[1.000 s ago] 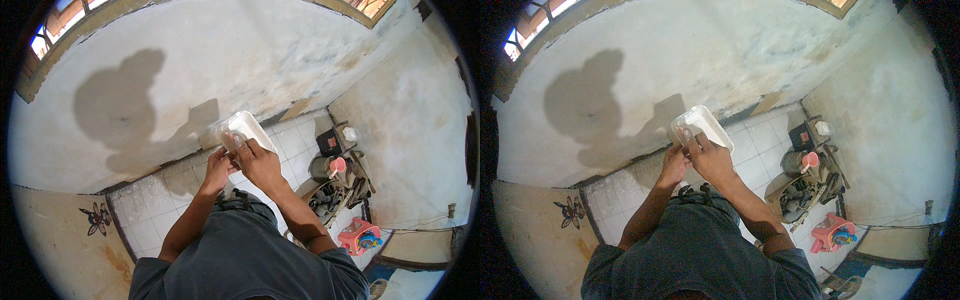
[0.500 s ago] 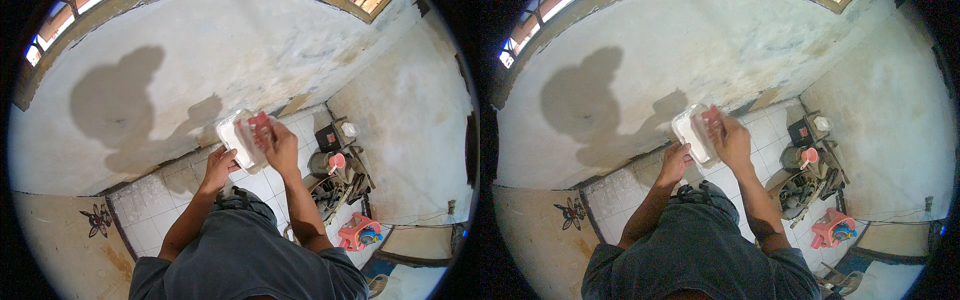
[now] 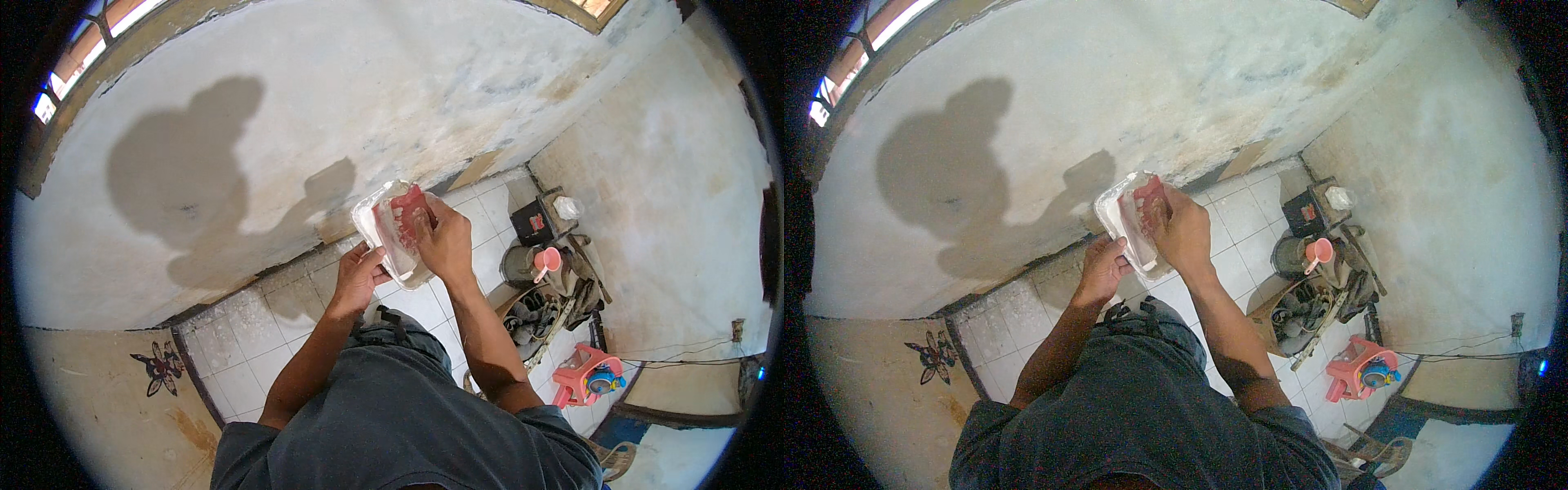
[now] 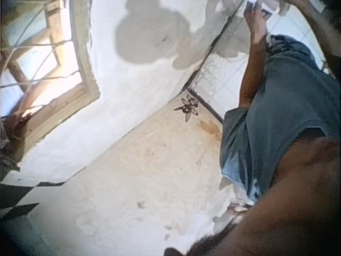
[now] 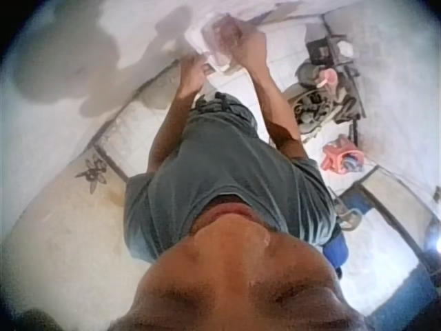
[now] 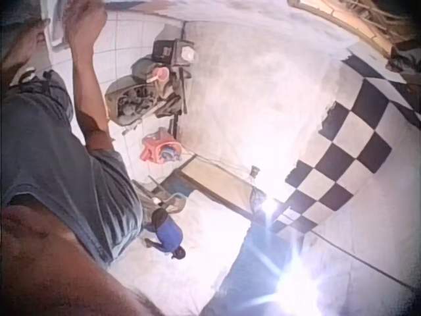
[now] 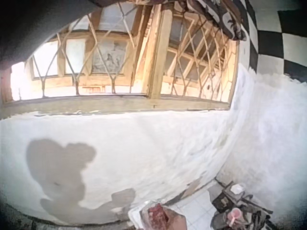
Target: The person applies a white substance to a wall using a red scraper tool, taking the substance from a white container.
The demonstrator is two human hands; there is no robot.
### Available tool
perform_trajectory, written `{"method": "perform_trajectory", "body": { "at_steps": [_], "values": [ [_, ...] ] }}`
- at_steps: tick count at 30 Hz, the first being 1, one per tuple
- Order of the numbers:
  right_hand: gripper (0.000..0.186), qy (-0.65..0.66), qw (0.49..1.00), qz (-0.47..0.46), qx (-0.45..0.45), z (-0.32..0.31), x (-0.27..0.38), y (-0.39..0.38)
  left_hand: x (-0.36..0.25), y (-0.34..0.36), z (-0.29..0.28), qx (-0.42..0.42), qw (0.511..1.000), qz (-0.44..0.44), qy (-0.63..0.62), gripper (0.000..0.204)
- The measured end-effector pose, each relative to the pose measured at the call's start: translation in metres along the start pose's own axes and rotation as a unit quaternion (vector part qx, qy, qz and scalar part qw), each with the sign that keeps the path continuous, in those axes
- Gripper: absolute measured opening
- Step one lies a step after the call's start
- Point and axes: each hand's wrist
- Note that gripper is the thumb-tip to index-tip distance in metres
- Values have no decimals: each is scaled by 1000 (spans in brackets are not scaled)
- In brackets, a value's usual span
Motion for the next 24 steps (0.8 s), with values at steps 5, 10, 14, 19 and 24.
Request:
{"method": "perform_trajectory", "body": {
  "at_steps": [5,10,14,19,24],
  "values": [
    [22,5,999,48,-6,-11,4,6,-1,0,-1,-11,999,16,-42,36],
    [22,7,1000,-20,-8,-1,9,5,-6,3,1,-22,999,8,-35,37],
    [25,-80,993,-50,-64,-13,-2,11,-5,1,4,-19,999,13,-40,38],
    [23,-158,985,-63,-33,-19,-1,12,-7,1,3,-4,999,10,-34,38],
    [16,-227,968,-106,-18,-20,0,3,-6,-1,5,-18,1000,3,-2,39]
  ]
}}
Point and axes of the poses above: each hand's wrist, its own y-axis towards the middle knuckle, its own z-axis out of the palm, x = y × z, and after that the axes turned 11 degrees about -y, right-handed
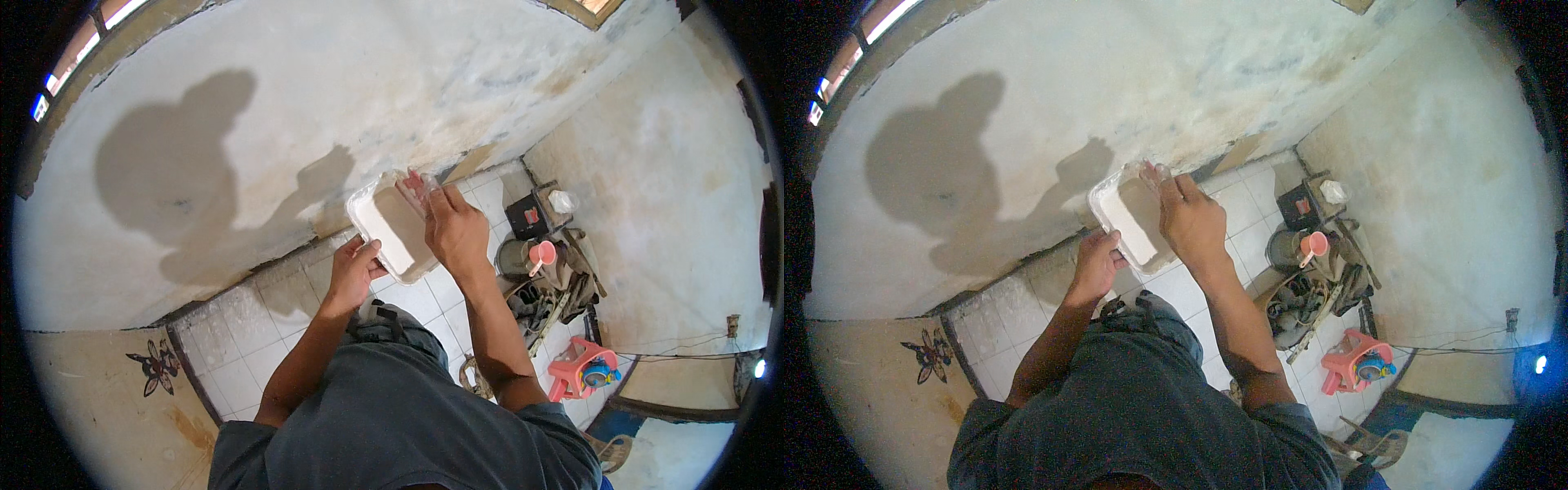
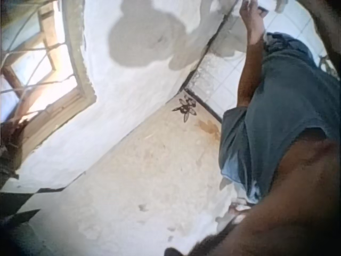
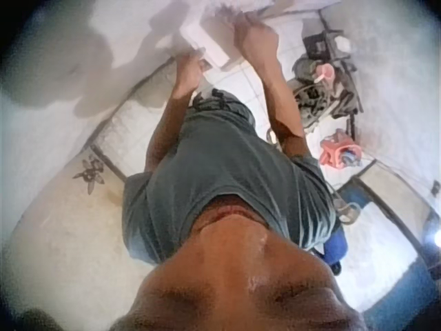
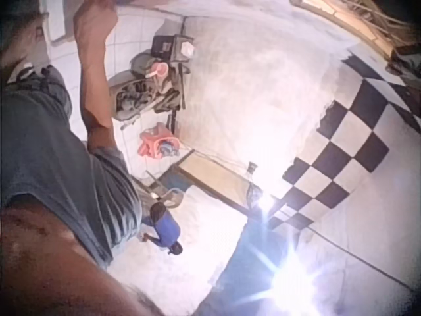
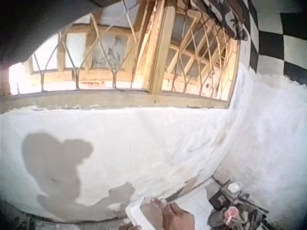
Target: The person applies a white substance to a wall using a red scraper tool, taking the substance from a white container.
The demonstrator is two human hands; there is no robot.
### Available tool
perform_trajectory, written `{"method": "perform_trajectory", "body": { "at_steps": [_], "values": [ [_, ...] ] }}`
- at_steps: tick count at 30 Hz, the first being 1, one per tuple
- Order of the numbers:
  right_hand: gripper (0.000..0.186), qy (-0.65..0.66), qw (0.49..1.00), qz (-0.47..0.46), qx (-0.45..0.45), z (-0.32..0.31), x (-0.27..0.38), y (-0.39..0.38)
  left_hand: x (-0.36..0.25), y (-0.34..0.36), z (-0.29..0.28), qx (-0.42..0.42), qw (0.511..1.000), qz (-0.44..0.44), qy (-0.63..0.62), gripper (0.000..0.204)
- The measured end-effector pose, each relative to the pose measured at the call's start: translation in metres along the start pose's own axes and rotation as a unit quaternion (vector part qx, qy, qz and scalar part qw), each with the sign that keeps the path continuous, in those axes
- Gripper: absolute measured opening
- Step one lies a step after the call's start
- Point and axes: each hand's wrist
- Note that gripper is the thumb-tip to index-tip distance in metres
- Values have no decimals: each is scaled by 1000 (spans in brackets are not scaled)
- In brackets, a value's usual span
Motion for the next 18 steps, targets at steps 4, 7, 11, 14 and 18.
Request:
{"method": "perform_trajectory", "body": {
  "at_steps": [4,7,11,14,18],
  "values": [
    [16,-24,998,-51,19,8,1,-6,2,-2,-1,0,1000,1,3,39],
    [19,-17,998,-56,31,12,6,-10,-2,1,-1,0,999,16,-28,38],
    [39,10,997,-76,31,24,8,-18,-1,3,-3,-5,1000,8,-13,37],
    [44,-21,995,-92,37,20,24,-20,-3,3,-6,-10,1000,8,-9,35],
    [48,-19,992,-114,40,24,32,-24,-3,6,-11,-4,1000,2,-13,29]
  ]
}}
Point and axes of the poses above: each hand's wrist, its own y-axis towards the middle knuckle, its own z-axis out of the palm, x = y × z, and after that the axes turned 11 degrees about -y, right-handed
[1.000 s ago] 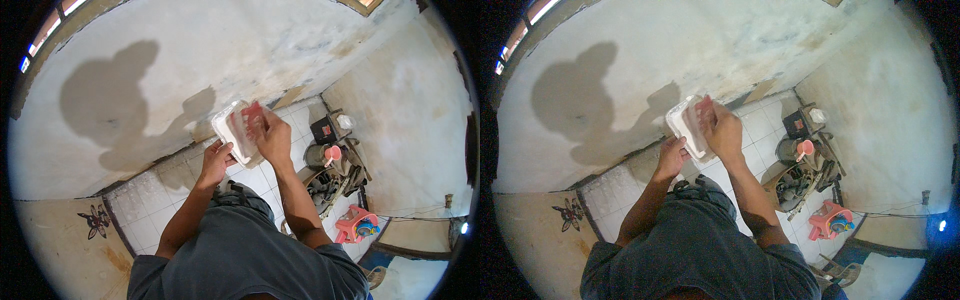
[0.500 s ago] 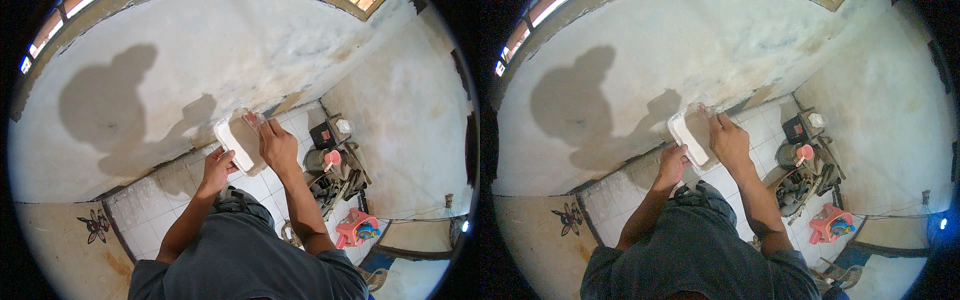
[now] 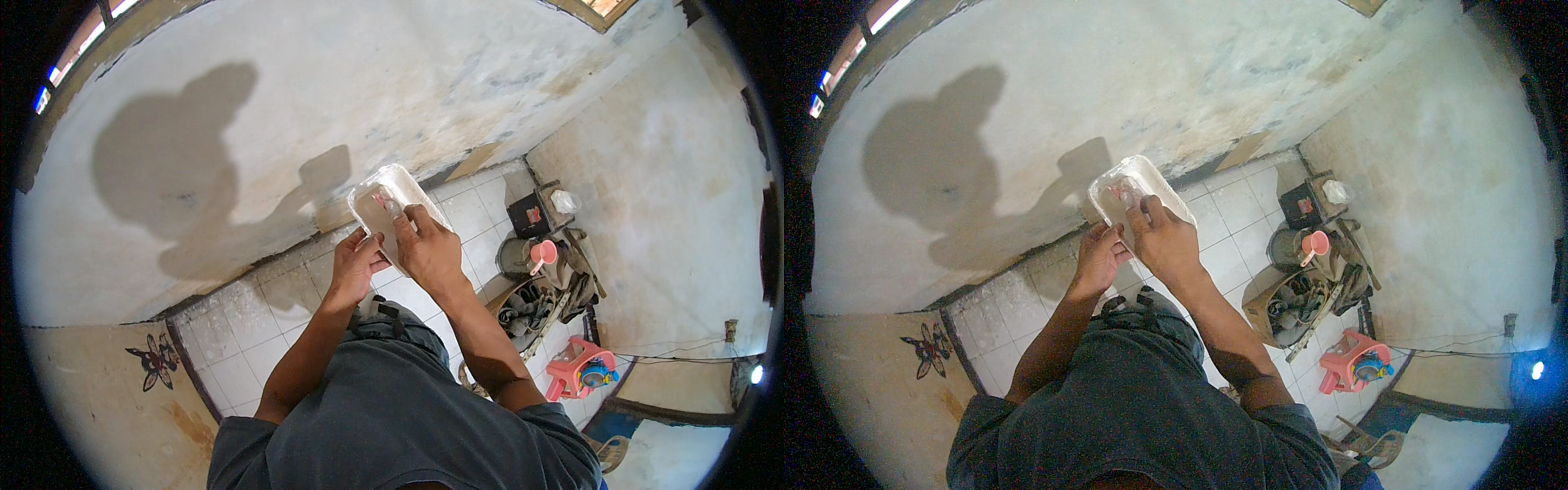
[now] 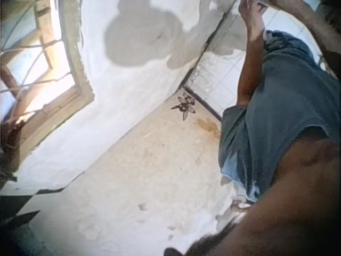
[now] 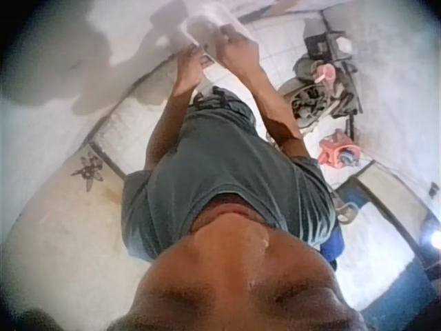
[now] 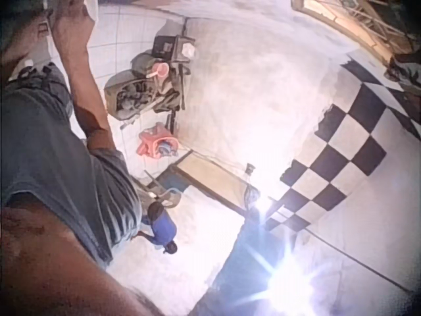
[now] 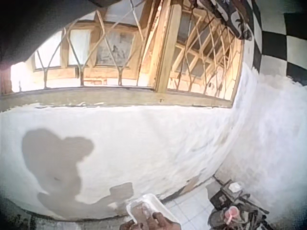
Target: The person applies a white substance to a wall using a red scraper tool, taking the substance from a white container.
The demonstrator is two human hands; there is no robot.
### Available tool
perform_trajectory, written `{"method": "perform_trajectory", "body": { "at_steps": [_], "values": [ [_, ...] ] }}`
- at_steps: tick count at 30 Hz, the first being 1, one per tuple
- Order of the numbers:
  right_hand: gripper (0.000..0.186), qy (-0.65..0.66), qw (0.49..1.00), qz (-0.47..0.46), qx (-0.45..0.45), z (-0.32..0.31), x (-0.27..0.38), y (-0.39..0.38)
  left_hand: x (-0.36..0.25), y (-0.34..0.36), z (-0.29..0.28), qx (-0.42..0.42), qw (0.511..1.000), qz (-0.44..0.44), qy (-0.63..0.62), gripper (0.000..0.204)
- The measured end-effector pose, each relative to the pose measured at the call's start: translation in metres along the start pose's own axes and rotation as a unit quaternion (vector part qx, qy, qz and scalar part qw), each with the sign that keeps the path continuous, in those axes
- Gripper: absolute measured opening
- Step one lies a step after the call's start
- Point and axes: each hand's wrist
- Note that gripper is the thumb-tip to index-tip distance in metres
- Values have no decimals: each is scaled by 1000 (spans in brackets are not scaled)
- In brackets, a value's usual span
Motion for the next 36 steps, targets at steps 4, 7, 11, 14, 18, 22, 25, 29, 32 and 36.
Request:
{"method": "perform_trajectory", "body": {
  "at_steps": [4,7,11,14,18,22,25,29,32,36],
  "values": [
    [47,22,1000,-13,-3,1,0,1,-2,-1,1,-2,1000,9,1,28],
    [44,29,999,23,18,-2,-2,7,-5,-3,2,-5,1000,12,9,28],
    [39,74,996,40,-1,-4,-4,11,-6,-2,2,-7,1000,5,17,29],
    [42,98,994,40,1,-7,-3,13,-6,-1,2,-3,1000,2,14,30],
    [41,105,993,41,20,-11,-8,13,-3,0,-1,1,1000,0,9,32],
    [37,116,992,40,15,-15,-2,17,-3,1,0,5,1000,3,7,32],
    [34,144,987,63,15,-14,-2,16,-2,2,1,12,1000,9,5,35],
    [28,160,986,49,5,-9,-6,12,-1,4,2,11,1000,11,-4,36],
    [22,199,977,81,-13,-6,-15,7,-1,1,4,1,1000,7,-9,36],
    [20,264,945,189,-32,1,-22,5,1,3,1,-9,1000,0,-12,38]
  ]
}}
Point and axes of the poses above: each hand's wrist, its own y-axis towards the middle knuckle, its own z-axis out of the palm, x = y × z, and after that the axes turned 11 degrees about -y, right-handed
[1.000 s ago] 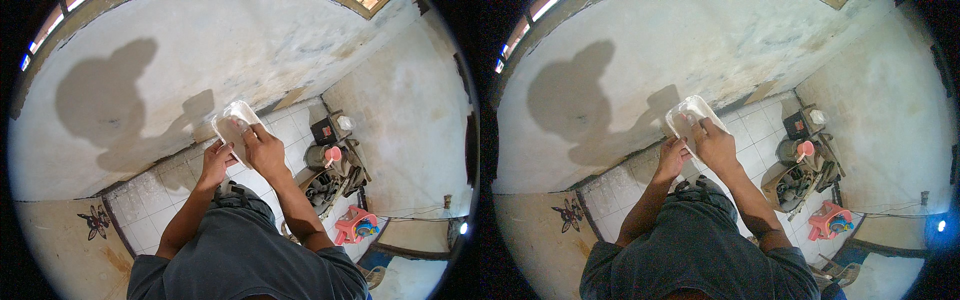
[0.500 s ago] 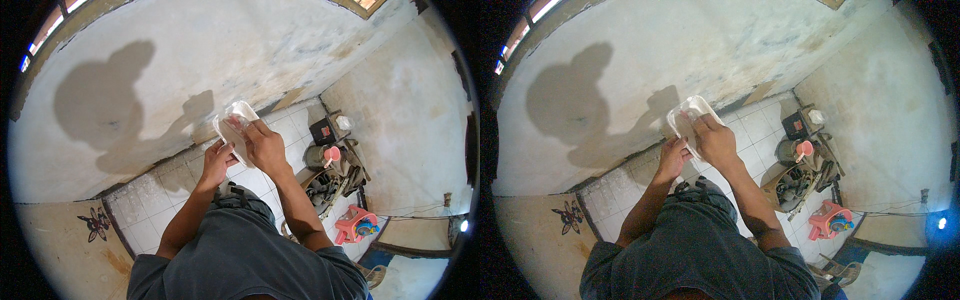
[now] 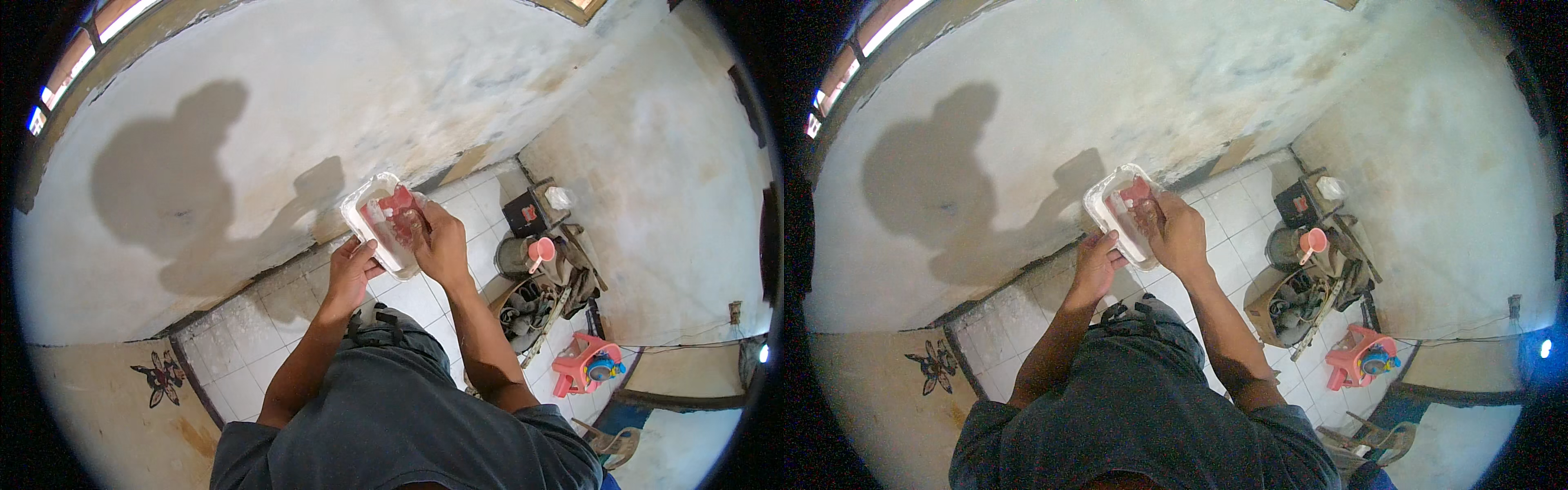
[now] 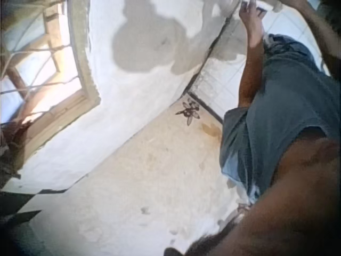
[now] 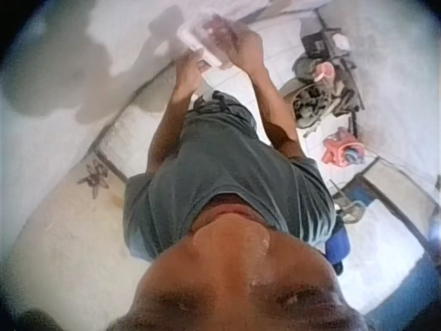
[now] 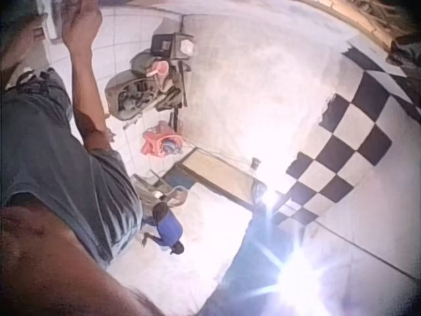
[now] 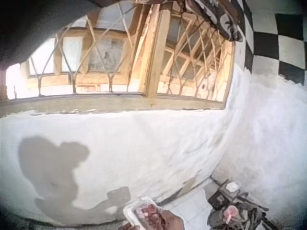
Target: The person applies a white substance to a wall using a red scraper tool, taking the substance from a white container.
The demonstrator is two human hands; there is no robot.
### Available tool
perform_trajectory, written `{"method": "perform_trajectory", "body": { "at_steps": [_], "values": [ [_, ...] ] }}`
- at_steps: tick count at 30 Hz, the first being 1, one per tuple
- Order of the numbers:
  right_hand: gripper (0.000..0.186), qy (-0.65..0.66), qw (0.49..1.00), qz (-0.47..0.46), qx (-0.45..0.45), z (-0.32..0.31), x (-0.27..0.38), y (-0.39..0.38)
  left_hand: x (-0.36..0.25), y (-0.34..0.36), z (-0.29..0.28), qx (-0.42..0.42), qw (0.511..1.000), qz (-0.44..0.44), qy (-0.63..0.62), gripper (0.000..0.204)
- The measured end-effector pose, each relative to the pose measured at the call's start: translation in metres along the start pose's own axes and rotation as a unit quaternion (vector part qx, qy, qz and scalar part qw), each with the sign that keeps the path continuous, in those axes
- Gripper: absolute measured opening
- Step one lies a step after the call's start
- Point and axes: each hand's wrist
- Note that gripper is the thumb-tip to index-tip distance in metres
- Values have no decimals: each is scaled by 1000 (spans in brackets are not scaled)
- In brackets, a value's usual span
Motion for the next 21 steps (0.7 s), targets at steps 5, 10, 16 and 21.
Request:
{"method": "perform_trajectory", "body": {
  "at_steps": [5,10,16,21],
  "values": [
    [21,17,997,47,51,5,-6,-3,7,4,1,-6,1000,-14,25,39],
    [23,68,995,61,44,12,-25,-7,15,6,-7,-2,999,-24,24,39],
    [13,324,905,275,0,0,-66,1,23,20,-6,-22,999,-27,-14,37],
    [8,423,828,363,65,-17,-104,12,27,47,-11,-31,999,-16,-15,33]
  ]
}}
Point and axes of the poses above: each hand's wrist, its own y-axis towards the middle knuckle, its own z-axis out of the palm, x = y × z, and after that the axes turned 11 degrees about -y, right-handed
